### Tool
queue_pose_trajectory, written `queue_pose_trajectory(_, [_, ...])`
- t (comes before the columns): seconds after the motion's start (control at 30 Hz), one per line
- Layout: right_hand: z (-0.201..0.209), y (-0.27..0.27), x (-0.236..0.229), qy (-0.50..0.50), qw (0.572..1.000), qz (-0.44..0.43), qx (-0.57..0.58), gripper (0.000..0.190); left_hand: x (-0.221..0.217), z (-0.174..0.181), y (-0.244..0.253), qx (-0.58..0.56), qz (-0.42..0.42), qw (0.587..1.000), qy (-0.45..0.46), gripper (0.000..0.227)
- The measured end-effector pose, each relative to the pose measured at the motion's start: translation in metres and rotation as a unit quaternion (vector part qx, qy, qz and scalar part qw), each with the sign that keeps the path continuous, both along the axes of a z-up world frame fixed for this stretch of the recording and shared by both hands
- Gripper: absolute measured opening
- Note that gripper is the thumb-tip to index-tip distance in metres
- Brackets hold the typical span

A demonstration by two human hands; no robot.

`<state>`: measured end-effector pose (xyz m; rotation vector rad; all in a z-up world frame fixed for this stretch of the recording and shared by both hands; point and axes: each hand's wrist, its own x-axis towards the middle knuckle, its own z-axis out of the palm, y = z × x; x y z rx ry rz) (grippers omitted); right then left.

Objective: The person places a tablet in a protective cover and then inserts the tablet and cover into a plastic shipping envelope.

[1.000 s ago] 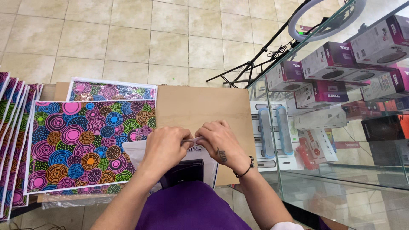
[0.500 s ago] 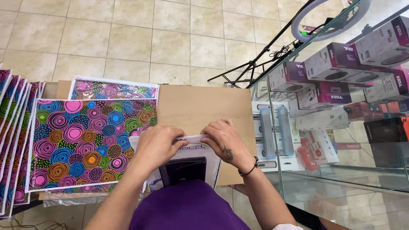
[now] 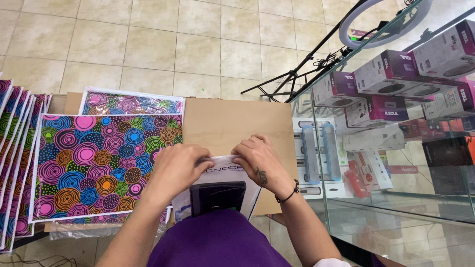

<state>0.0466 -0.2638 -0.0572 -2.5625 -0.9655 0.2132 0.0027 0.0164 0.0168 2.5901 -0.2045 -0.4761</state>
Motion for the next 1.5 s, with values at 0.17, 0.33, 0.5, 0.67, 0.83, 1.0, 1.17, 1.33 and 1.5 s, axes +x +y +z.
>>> queue_pose_trajectory(0.17, [0.006,0.013,-0.009,-0.035,0.999,0.028,-0.012,0.019,-0.002,-0.016,-0.009,0.029,0.004,0.999,-0.019,0.018])
queue_pose_trajectory(0.33, [-0.022,0.018,-0.005,-0.050,0.998,0.047,-0.010,0.016,-0.002,-0.006,-0.007,0.040,-0.016,0.999,-0.018,0.021])
queue_pose_trajectory(0.5, [-0.013,0.007,0.000,-0.009,0.999,0.017,0.040,0.016,-0.003,0.015,0.018,0.021,0.028,0.999,0.028,0.020])
queue_pose_trajectory(0.67, [0.020,0.027,-0.011,-0.022,0.999,0.025,0.038,0.021,-0.006,-0.009,0.020,0.017,0.051,0.999,0.002,0.014])
queue_pose_trajectory(0.83, [0.002,0.044,-0.007,-0.050,0.996,0.032,0.061,0.016,-0.008,-0.005,0.018,0.029,0.045,0.999,0.003,0.014])
queue_pose_trajectory(1.0, [0.001,0.042,-0.002,-0.019,0.997,0.031,0.061,0.020,-0.014,-0.009,0.038,-0.051,0.133,0.990,0.012,0.015])
queue_pose_trajectory(1.17, [0.006,0.053,-0.011,-0.035,0.997,0.063,0.022,0.015,-0.018,-0.014,0.036,-0.069,0.118,0.991,-0.001,0.015])
queue_pose_trajectory(1.33, [-0.009,0.060,-0.009,-0.055,0.995,0.059,0.055,0.010,-0.018,-0.015,0.041,-0.069,0.129,0.989,0.011,0.017])
queue_pose_trajectory(1.5, [0.011,0.056,-0.014,-0.071,0.993,0.048,0.077,0.014,-0.018,-0.017,0.044,-0.121,0.116,0.986,-0.014,0.015])
